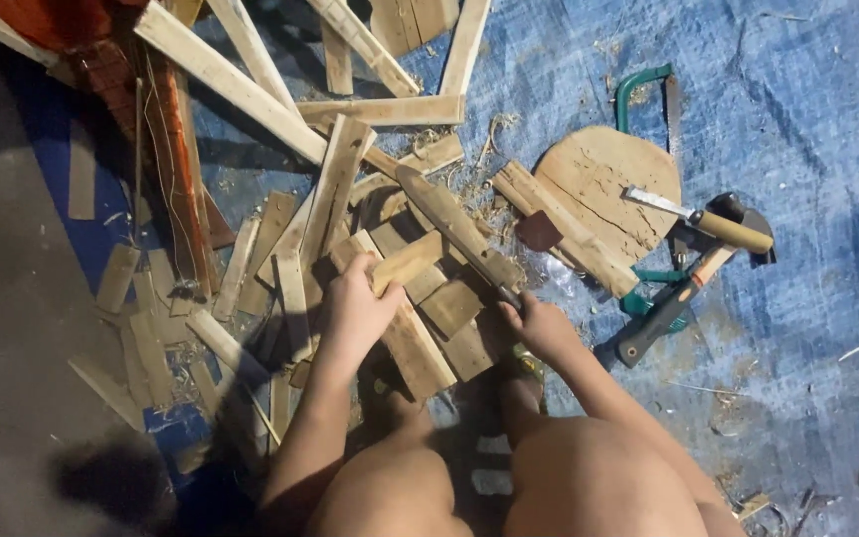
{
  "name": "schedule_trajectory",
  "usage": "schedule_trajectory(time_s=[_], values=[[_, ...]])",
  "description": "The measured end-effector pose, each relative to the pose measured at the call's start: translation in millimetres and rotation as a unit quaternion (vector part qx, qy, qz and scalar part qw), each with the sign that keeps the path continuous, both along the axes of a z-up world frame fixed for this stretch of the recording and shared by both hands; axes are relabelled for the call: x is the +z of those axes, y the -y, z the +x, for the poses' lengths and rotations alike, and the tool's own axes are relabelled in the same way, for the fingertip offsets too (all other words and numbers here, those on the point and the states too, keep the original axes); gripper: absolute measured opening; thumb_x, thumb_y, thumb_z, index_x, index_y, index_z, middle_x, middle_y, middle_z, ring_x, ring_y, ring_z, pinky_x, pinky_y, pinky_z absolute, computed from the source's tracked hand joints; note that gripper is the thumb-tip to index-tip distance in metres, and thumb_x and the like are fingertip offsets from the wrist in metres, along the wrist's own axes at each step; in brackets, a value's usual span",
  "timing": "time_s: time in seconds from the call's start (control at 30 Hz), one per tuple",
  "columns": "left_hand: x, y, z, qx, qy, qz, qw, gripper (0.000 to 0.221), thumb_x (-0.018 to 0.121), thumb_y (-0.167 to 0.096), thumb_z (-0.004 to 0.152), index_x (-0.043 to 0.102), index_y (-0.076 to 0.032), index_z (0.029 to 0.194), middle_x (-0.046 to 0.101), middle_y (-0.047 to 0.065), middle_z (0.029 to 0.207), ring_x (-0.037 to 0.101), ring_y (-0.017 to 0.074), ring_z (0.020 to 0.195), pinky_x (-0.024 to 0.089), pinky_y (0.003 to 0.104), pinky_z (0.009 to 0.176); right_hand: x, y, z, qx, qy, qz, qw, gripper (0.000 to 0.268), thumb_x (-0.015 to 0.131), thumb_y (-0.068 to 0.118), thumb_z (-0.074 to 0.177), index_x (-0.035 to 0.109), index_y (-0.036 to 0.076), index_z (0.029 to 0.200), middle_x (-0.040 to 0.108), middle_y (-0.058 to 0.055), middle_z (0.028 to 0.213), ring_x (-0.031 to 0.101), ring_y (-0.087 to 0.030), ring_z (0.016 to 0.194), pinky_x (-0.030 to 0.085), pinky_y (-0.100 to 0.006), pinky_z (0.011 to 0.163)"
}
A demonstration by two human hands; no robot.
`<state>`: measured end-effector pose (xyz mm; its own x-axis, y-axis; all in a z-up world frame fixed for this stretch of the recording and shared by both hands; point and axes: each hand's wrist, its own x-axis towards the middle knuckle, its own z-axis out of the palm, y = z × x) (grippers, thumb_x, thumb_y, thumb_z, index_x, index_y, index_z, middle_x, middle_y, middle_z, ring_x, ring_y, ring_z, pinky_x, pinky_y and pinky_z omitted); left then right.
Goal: The person is using a curved blade to scrape and shape small wooden slats, occasionally using a hammer, while sitting on a tarp.
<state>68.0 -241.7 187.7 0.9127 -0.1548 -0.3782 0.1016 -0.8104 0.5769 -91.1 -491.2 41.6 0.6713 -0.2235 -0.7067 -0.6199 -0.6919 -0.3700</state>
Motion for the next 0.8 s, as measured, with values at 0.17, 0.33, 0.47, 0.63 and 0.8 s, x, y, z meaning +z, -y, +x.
schedule_trajectory(time_s=[0.17,0.33,0.47,0.63,0.8], values=[[-3,9,-7,0.013,-0.022,-0.036,0.999,0.036,0.078,-0.032,0.084,0.073,-0.011,0.112,0.074,0.012,0.073,0.076,0.0313,0.084,0.059,0.041,0.068,27,-3,7,0.004,0.01,-0.049,0.999,0.058,0.039,0.061,0.104,0.06,0.008,0.114,0.074,-0.025,0.093,0.075,-0.043,0.096,0.06,-0.052,0.085],[-11,15,-8,0.063,-0.074,-0.073,0.993,0.029,0.074,-0.028,0.087,0.076,-0.005,0.105,0.071,0.007,0.054,0.075,0.0173,0.057,0.057,0.028,0.049,11,-13,8,0.014,0.015,-0.105,0.994,0.057,0.04,0.061,0.102,0.057,0.008,0.108,0.074,-0.025,0.088,0.076,-0.043,0.089,0.061,-0.053,0.08],[0,21,-8,0.105,-0.107,-0.089,0.985,0.029,0.07,-0.026,0.089,0.074,-0.002,0.104,0.071,0.01,0.055,0.075,0.0163,0.057,0.057,0.026,0.051,9,-20,15,-0.003,0.042,-0.107,0.993,0.055,0.04,0.058,0.103,0.058,0.006,0.105,0.074,-0.025,0.087,0.076,-0.045,0.087,0.06,-0.054,0.077],[-13,21,-14,0.227,-0.154,-0.221,0.936,0.04,0.065,-0.013,0.091,0.062,0.012,0.122,0.074,0.03,0.101,0.076,0.0305,0.064,0.066,0.029,0.054,-12,-21,13,-0.001,0.068,-0.136,0.988,0.058,0.04,0.062,0.102,0.056,0.006,0.102,0.073,-0.026,0.085,0.075,-0.047,0.084,0.06,-0.055,0.077],[-35,22,-17,0.291,-0.193,-0.278,0.895,0.049,0.065,-0.018,0.093,0.056,0.016,0.127,0.071,0.034,0.098,0.077,0.0349,0.07,0.065,0.029,0.061,-12,-22,17,0.001,0.098,-0.169,0.981,0.053,0.043,0.058,0.102,0.056,0.007,0.1,0.072,-0.021,0.081,0.076,-0.044,0.078,0.061,-0.051,0.069]])
